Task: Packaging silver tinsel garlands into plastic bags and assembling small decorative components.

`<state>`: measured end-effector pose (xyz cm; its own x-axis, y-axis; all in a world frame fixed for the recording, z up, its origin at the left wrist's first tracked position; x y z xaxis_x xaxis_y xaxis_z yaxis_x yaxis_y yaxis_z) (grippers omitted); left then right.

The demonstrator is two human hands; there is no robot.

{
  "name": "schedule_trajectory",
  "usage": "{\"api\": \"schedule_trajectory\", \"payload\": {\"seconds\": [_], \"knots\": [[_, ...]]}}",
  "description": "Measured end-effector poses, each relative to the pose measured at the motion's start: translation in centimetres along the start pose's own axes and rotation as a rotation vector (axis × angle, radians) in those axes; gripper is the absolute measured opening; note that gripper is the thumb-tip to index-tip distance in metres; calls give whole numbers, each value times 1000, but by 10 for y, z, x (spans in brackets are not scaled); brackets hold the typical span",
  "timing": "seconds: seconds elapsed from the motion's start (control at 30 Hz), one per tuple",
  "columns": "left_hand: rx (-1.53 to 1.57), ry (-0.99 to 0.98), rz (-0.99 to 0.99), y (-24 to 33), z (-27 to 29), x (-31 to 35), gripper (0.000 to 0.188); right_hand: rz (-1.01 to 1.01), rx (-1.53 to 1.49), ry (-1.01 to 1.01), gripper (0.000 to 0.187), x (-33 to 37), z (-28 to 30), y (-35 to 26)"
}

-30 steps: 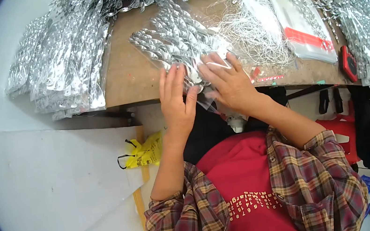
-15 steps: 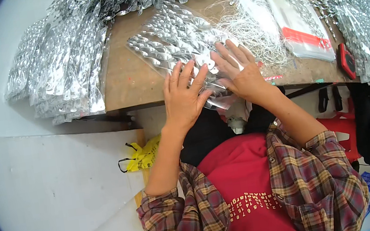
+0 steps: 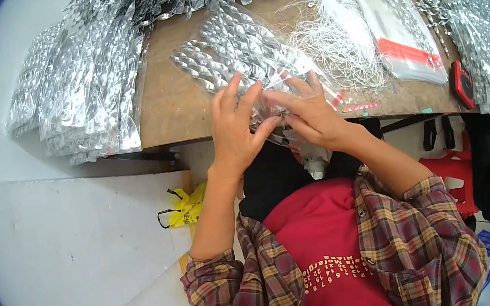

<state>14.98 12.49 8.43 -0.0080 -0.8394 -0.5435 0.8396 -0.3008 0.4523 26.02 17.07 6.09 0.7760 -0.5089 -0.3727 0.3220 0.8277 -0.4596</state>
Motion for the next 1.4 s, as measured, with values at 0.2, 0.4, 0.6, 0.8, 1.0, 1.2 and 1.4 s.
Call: {"api": "schedule_trajectory", "payload": {"seconds": [0.2, 0.4, 0.6, 0.8, 1.0, 1.2, 1.4], "knots": [[0, 22, -6, -11, -4, 2, 46, -13, 17, 186, 33, -3, 11, 11], [153, 132, 73, -17, -6, 18, 51, -35, 369, 257, 35, -11, 8, 4], [136, 148, 58, -16, -11, 28, 60, -56, 180, 209, 30, -14, 2, 15], [445, 301, 113, -34, -3, 39, 63, 101, 288, 169, 17, -25, -10, -11], [394, 299, 124, -34, 9, 33, 55, 165, 287, 68, 12, -34, -19, -17], [470, 271, 141, -36, 6, 34, 45, 168, 238, -68, 22, -41, -19, -27], [390, 312, 96, -32, 6, 31, 43, 147, 347, 3, 29, -44, -23, -12]]}}
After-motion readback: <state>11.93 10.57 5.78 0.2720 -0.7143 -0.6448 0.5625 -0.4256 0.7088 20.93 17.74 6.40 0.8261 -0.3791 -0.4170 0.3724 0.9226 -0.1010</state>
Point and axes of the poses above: each hand's wrist, its own x-axis away from the middle knuckle, its own z-axis out of the back of the hand, y = z × x, the point moved 9 cm from there along -x, towards the middle knuckle, and after that the axes turned 1 degree about x, right-handed, at the moved point
